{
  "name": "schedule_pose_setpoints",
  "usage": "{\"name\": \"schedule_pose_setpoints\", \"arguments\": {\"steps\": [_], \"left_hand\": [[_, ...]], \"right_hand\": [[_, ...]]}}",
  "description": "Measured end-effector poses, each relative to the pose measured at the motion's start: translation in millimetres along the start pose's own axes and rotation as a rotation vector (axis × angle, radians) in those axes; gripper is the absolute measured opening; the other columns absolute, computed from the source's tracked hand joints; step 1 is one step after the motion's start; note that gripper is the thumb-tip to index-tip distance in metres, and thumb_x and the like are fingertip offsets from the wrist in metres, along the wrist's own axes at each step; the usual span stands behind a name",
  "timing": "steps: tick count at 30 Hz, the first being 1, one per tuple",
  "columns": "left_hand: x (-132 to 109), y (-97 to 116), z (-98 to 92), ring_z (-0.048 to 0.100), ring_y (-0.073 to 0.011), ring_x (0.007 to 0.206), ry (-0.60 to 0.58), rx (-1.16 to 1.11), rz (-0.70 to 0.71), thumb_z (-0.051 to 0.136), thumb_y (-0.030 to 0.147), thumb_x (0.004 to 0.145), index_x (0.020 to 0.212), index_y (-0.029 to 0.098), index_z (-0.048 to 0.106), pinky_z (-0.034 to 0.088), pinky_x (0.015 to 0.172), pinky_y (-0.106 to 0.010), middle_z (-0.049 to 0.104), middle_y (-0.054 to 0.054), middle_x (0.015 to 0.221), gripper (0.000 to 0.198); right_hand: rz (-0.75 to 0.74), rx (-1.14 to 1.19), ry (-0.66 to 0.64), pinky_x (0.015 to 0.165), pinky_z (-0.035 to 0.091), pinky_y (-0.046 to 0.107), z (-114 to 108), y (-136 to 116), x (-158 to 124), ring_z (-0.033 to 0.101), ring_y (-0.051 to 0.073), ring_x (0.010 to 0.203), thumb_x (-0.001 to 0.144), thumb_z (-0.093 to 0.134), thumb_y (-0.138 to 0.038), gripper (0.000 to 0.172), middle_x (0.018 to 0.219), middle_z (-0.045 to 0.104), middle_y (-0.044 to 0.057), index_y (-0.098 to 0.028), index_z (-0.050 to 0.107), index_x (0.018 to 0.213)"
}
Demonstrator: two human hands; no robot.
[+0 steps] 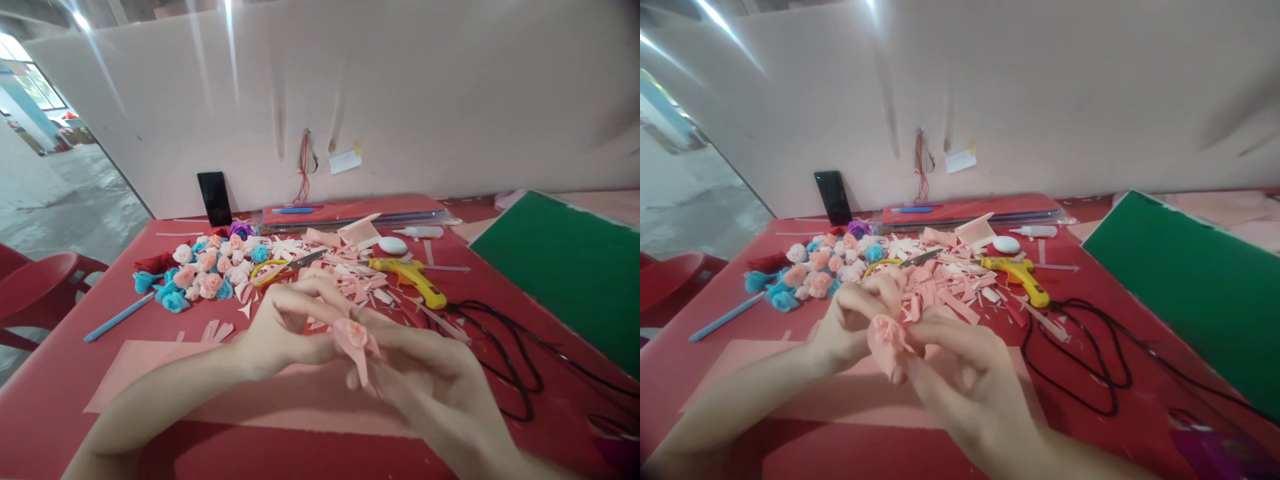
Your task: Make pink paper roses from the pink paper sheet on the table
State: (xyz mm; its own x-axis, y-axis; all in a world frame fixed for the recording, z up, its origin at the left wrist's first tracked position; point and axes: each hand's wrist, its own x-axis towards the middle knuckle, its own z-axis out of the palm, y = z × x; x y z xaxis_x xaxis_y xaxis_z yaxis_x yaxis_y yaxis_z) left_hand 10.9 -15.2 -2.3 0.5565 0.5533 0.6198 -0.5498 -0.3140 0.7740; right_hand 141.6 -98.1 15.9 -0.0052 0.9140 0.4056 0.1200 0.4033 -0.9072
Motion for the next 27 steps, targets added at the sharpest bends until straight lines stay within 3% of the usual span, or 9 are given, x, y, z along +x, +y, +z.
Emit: {"name": "schedule_pose_setpoints", "arguments": {"steps": [4,8,18,23,27], "left_hand": [[-2,-1,3.9,0.051,-0.0105,0.068,0.038,0.046,0.021,0.069,0.013,0.072,0.077,0.026,0.072,0.042,0.068,-0.028,0.061,0.001,0.067,0.014],[-3,1,9.1,0.051,-0.0105,0.066,0.093,0.097,0.029,0.067,0.016,0.074,0.071,0.021,0.068,0.040,0.070,-0.029,0.063,0.001,0.068,0.006],[-3,5,10.2,0.053,-0.0124,0.065,0.059,0.099,0.013,0.065,0.019,0.074,0.071,0.019,0.066,0.043,0.065,-0.029,0.061,-0.002,0.067,0.004],[-3,5,8.6,0.053,-0.0123,0.065,0.059,0.067,-0.002,0.064,0.024,0.078,0.077,0.021,0.071,0.043,0.064,-0.029,0.063,-0.003,0.069,0.007],[-4,6,7.5,0.053,-0.0119,0.068,0.046,0.044,-0.015,0.065,0.023,0.078,0.083,0.025,0.073,0.043,0.067,-0.029,0.065,-0.003,0.074,0.010]], "right_hand": [[-0.319,-0.418,0.114,0.054,0.046,0.024,0,-4,-1,0.053,0.011,0.052,0.071,0.053,-0.003,0.019,0.056,0.057,-0.003,-0.021,0.057,0.068],[-0.455,-0.550,0.120,0.054,0.046,0.027,1,-4,-2,0.050,0.011,0.051,0.073,0.053,-0.002,0.018,0.055,0.053,-0.001,-0.019,0.053,0.067],[-0.475,-0.584,0.067,0.055,0.048,0.028,-1,-7,-1,0.047,0.011,0.048,0.071,0.049,0.001,0.022,0.052,0.048,-0.003,-0.020,0.049,0.065],[-0.469,-0.504,0.139,0.054,0.049,0.028,0,-7,-2,0.049,0.011,0.049,0.069,0.053,0.001,0.021,0.052,0.048,-0.003,-0.019,0.049,0.065],[-0.488,-0.484,0.117,0.055,0.048,0.029,-1,-6,-1,0.047,0.010,0.049,0.069,0.052,0.004,0.023,0.051,0.047,-0.003,-0.018,0.049,0.064]]}}
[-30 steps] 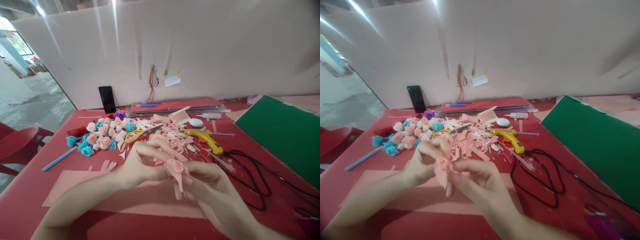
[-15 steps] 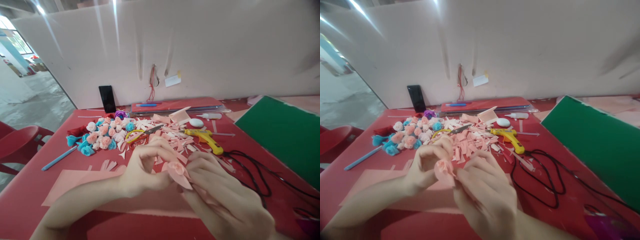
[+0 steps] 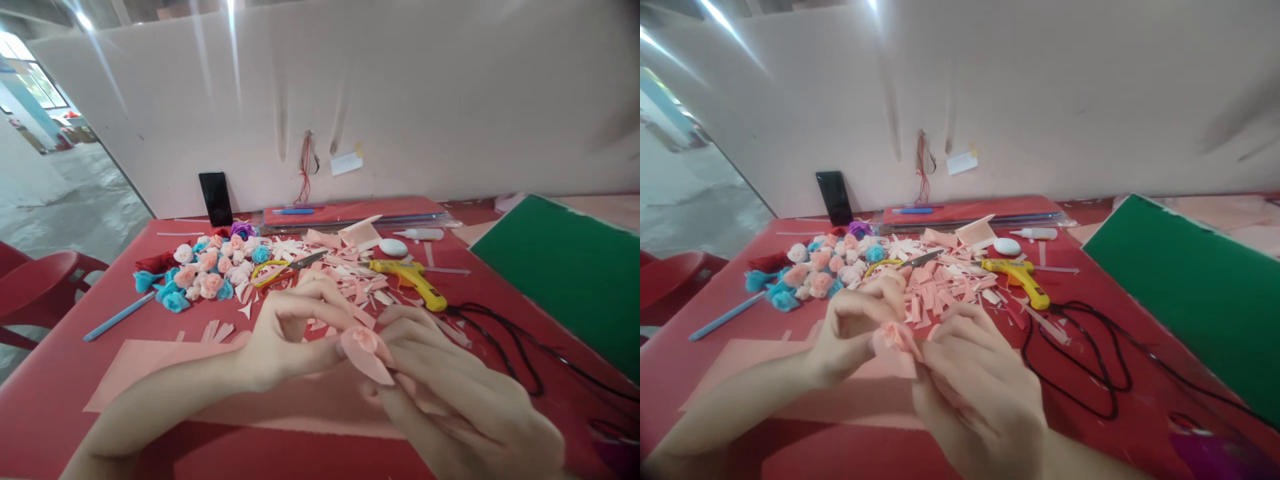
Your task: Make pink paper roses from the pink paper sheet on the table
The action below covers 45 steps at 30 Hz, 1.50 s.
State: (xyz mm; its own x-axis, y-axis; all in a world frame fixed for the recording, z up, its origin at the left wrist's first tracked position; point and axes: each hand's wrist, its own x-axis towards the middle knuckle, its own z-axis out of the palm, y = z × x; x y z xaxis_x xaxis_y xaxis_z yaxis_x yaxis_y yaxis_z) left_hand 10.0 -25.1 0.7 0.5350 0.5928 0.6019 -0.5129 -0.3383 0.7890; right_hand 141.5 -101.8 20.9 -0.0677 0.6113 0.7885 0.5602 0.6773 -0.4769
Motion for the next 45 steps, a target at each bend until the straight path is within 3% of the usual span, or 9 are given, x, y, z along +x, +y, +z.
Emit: {"name": "schedule_pose_setpoints", "arguments": {"steps": [11,19,30,37,45], "left_hand": [[0,4,-0.2,0.050,-0.0130,0.072,0.004,0.094,0.014,0.065,0.020,0.078,0.087,0.029,0.074,0.040,0.072,-0.031,0.063,-0.002,0.072,0.016],[0,5,5.1,0.045,-0.0132,0.067,0.142,0.184,0.058,0.068,0.021,0.074,0.076,0.025,0.074,0.038,0.067,-0.031,0.057,-0.001,0.062,0.007],[0,6,6.3,0.047,-0.0117,0.062,0.159,0.248,0.085,0.071,0.022,0.071,0.069,0.022,0.070,0.038,0.065,-0.030,0.062,0.000,0.062,0.002],[0,3,7.6,0.046,-0.0109,0.063,0.161,0.259,0.079,0.067,0.014,0.071,0.066,0.020,0.067,0.037,0.063,-0.028,0.059,0.001,0.062,0.007],[0,6,8.4,0.043,-0.0099,0.062,0.151,0.281,0.061,0.072,0.015,0.067,0.061,0.018,0.062,0.035,0.064,-0.028,0.055,0.002,0.059,0.012]], "right_hand": [[0.040,0.024,-0.013,0.050,0.046,0.025,3,-2,4,0.046,0.009,0.045,0.075,0.050,0.002,0.026,0.047,0.051,-0.003,-0.018,0.050,0.057],[0.176,0.118,-0.115,0.051,0.046,0.022,2,11,-3,0.052,0.010,0.047,0.082,0.051,-0.010,0.023,0.050,0.052,-0.003,-0.020,0.052,0.062],[-0.013,0.032,0.031,0.048,0.045,0.028,3,4,9,0.053,0.014,0.046,0.067,0.051,0.002,0.024,0.051,0.055,-0.002,-0.020,0.058,0.073],[0.024,-0.039,-0.055,0.051,0.046,0.026,4,9,3,0.052,0.011,0.050,0.075,0.055,-0.008,0.013,0.056,0.057,-0.002,-0.020,0.058,0.078],[-0.009,-0.009,-0.037,0.053,0.044,0.028,4,8,-1,0.049,0.011,0.050,0.072,0.053,0.000,0.019,0.057,0.055,-0.002,-0.019,0.053,0.073]]}}
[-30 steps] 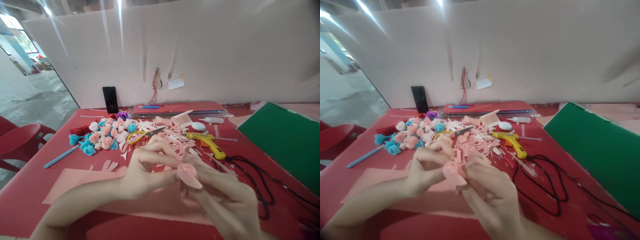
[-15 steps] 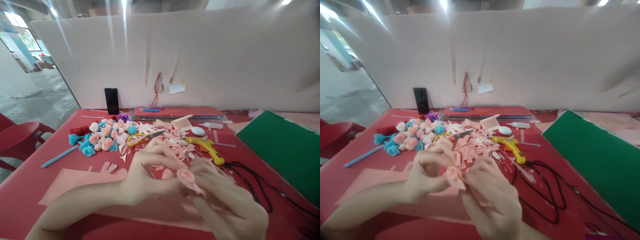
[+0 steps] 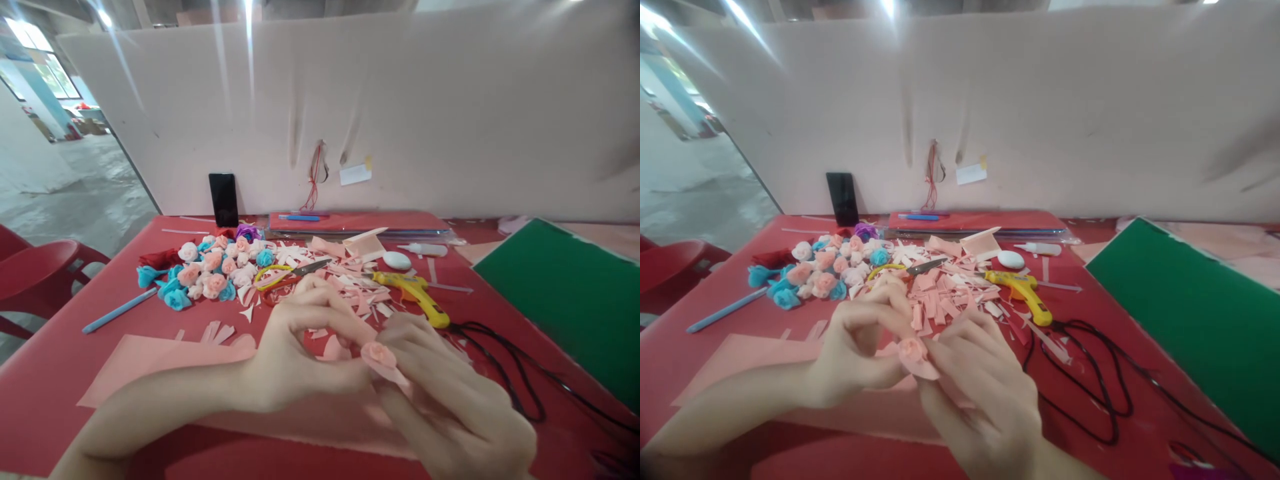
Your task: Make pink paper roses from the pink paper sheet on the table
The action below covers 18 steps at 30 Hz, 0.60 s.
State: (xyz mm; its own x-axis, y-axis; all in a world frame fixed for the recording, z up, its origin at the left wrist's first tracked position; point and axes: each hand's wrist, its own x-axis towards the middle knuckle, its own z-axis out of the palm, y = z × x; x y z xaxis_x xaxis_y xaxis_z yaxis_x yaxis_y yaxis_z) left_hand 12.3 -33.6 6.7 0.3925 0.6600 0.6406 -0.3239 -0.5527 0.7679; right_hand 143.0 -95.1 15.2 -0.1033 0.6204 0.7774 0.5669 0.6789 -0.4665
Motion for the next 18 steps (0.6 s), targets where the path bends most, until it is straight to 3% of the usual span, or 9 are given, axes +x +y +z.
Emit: {"name": "schedule_pose_setpoints", "arguments": {"steps": [8,13,18], "left_hand": [[0.9,4.5,2.1,0.043,-0.0095,0.061,0.031,0.002,-0.073,0.070,0.012,0.066,0.059,0.016,0.059,0.034,0.063,-0.027,0.052,0.003,0.057,0.013],[0.8,3.2,0.3,0.045,-0.0117,0.065,0.010,-0.021,-0.049,0.068,0.019,0.071,0.065,0.017,0.064,0.036,0.064,-0.028,0.052,0.001,0.059,0.008],[0.6,1.5,-0.8,0.045,-0.0111,0.065,-0.015,0.008,-0.013,0.066,0.022,0.076,0.065,0.016,0.064,0.038,0.067,-0.029,0.054,0.001,0.060,0.013]], "right_hand": [[-0.006,0.052,0.014,0.051,0.046,0.026,0.9,-2.3,7.9,0.049,0.011,0.045,0.071,0.049,0.003,0.025,0.052,0.053,-0.004,-0.022,0.051,0.067],[0.117,0.077,0.023,0.049,0.045,0.023,1.6,-3.3,5.6,0.049,0.012,0.045,0.076,0.048,-0.004,0.023,0.049,0.051,-0.006,-0.024,0.047,0.064],[0.091,0.055,0.025,0.050,0.045,0.024,-0.1,-1.8,3.1,0.047,0.012,0.044,0.076,0.048,-0.004,0.024,0.049,0.049,-0.006,-0.024,0.044,0.063]]}}
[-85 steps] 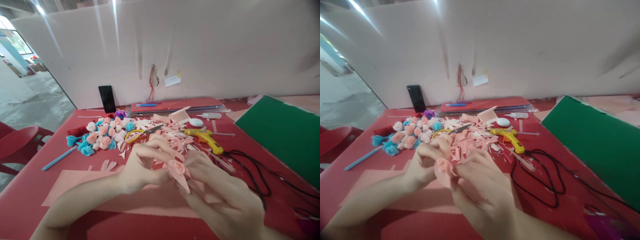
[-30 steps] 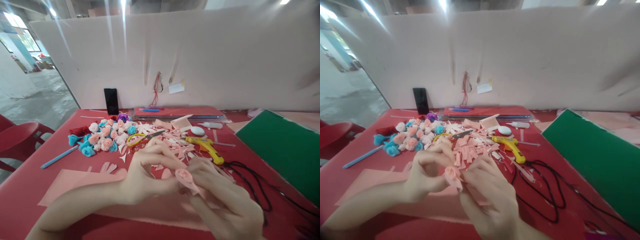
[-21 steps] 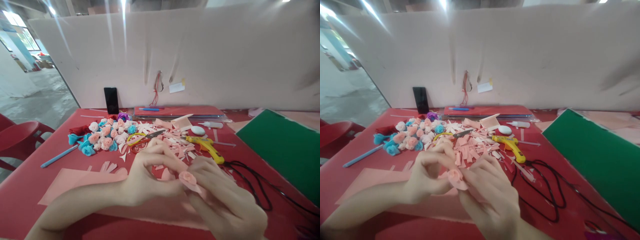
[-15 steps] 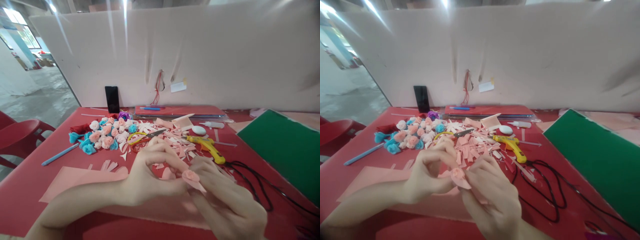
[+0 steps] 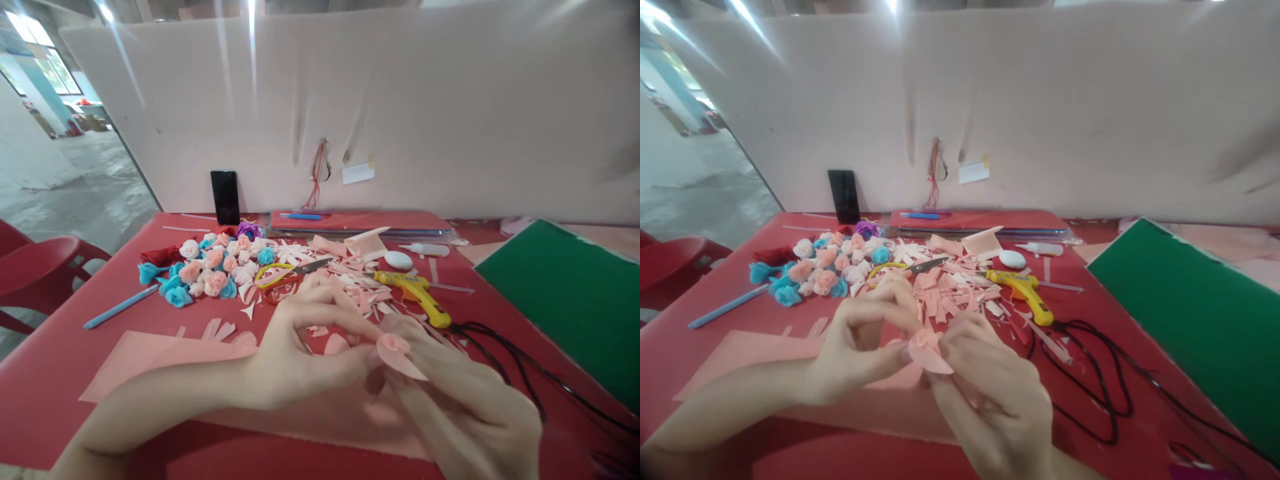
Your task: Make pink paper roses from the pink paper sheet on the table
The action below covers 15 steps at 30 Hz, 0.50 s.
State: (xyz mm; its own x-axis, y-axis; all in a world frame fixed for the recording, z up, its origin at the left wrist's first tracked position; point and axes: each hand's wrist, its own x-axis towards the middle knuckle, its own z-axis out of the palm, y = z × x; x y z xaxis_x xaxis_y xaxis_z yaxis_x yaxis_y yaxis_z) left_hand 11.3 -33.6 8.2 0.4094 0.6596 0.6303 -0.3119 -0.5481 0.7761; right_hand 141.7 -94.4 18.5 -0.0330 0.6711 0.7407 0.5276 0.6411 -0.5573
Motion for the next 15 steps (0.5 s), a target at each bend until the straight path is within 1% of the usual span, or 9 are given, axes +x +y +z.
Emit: {"name": "schedule_pose_setpoints", "arguments": {"steps": [3,6,8,9,10,11,12,13,15], "left_hand": [[2,2,-1.4,0.046,-0.0112,0.063,-0.014,0.072,0.031,0.065,0.022,0.075,0.065,0.015,0.064,0.039,0.065,-0.029,0.054,0.000,0.059,0.012],[6,7,-7.6,0.049,-0.0129,0.066,-0.043,0.185,0.073,0.055,0.014,0.078,0.073,0.014,0.067,0.042,0.067,-0.030,0.059,-0.003,0.065,0.013],[11,10,-15.2,0.052,-0.0139,0.071,-0.068,0.278,0.168,0.050,0.009,0.077,0.083,0.011,0.067,0.043,0.074,-0.032,0.062,-0.006,0.073,0.017],[14,12,-19.9,0.053,-0.0144,0.074,-0.096,0.324,0.229,0.051,0.008,0.076,0.087,0.010,0.066,0.043,0.078,-0.033,0.064,-0.007,0.078,0.018],[17,13,-24.8,0.053,-0.0143,0.076,-0.150,0.357,0.272,0.052,0.007,0.076,0.089,0.010,0.065,0.043,0.082,-0.033,0.065,-0.007,0.081,0.019],[20,14,-29.6,0.055,-0.0144,0.080,-0.231,0.363,0.262,0.052,0.006,0.076,0.089,0.011,0.064,0.042,0.086,-0.033,0.065,-0.007,0.084,0.019],[23,15,-34.0,0.055,-0.0143,0.083,-0.336,0.325,0.210,0.051,0.007,0.078,0.088,0.012,0.064,0.042,0.087,-0.032,0.066,-0.007,0.086,0.017],[26,16,-37.8,0.056,-0.0139,0.085,-0.438,0.266,0.120,0.049,0.008,0.081,0.086,0.013,0.064,0.044,0.086,-0.030,0.066,-0.006,0.088,0.016],[31,16,-42.9,0.057,-0.0138,0.085,-0.562,0.150,-0.048,0.046,0.013,0.085,0.081,0.015,0.062,0.046,0.083,-0.029,0.065,-0.006,0.086,0.017]], "right_hand": [[-0.046,-0.028,0.006,0.052,0.045,0.025,-1,2,-2,0.047,0.012,0.045,0.076,0.048,-0.002,0.024,0.051,0.050,-0.005,-0.023,0.046,0.065],[-0.089,-0.069,0.020,0.056,0.046,0.027,-1,2,-2,0.048,0.012,0.047,0.075,0.051,0.000,0.023,0.054,0.051,-0.004,-0.023,0.050,0.070],[-0.101,-0.092,0.017,0.058,0.047,0.028,-1,0,0,0.050,0.012,0.049,0.074,0.050,0.001,0.023,0.056,0.053,-0.003,-0.022,0.053,0.074],[-0.097,-0.086,0.013,0.058,0.047,0.027,-1,0,1,0.050,0.012,0.049,0.074,0.049,0.000,0.023,0.054,0.052,-0.004,-0.022,0.055,0.073],[-0.072,-0.065,-0.010,0.057,0.047,0.027,-2,-1,2,0.049,0.011,0.047,0.074,0.048,0.000,0.024,0.051,0.051,-0.004,-0.022,0.055,0.070],[-0.033,-0.032,-0.060,0.057,0.047,0.026,-3,-1,3,0.048,0.011,0.045,0.075,0.048,-0.002,0.024,0.048,0.050,-0.005,-0.023,0.056,0.066],[0.029,0.012,-0.127,0.056,0.047,0.025,-4,0,3,0.047,0.011,0.042,0.076,0.049,-0.005,0.025,0.045,0.048,-0.005,-0.023,0.058,0.062],[0.105,0.062,-0.202,0.054,0.047,0.024,-5,1,3,0.046,0.011,0.041,0.077,0.050,-0.008,0.025,0.043,0.048,-0.005,-0.024,0.061,0.061],[0.251,0.167,-0.317,0.048,0.046,0.022,-7,3,0,0.048,0.011,0.041,0.078,0.055,-0.016,0.021,0.044,0.052,-0.004,-0.026,0.070,0.066]]}}
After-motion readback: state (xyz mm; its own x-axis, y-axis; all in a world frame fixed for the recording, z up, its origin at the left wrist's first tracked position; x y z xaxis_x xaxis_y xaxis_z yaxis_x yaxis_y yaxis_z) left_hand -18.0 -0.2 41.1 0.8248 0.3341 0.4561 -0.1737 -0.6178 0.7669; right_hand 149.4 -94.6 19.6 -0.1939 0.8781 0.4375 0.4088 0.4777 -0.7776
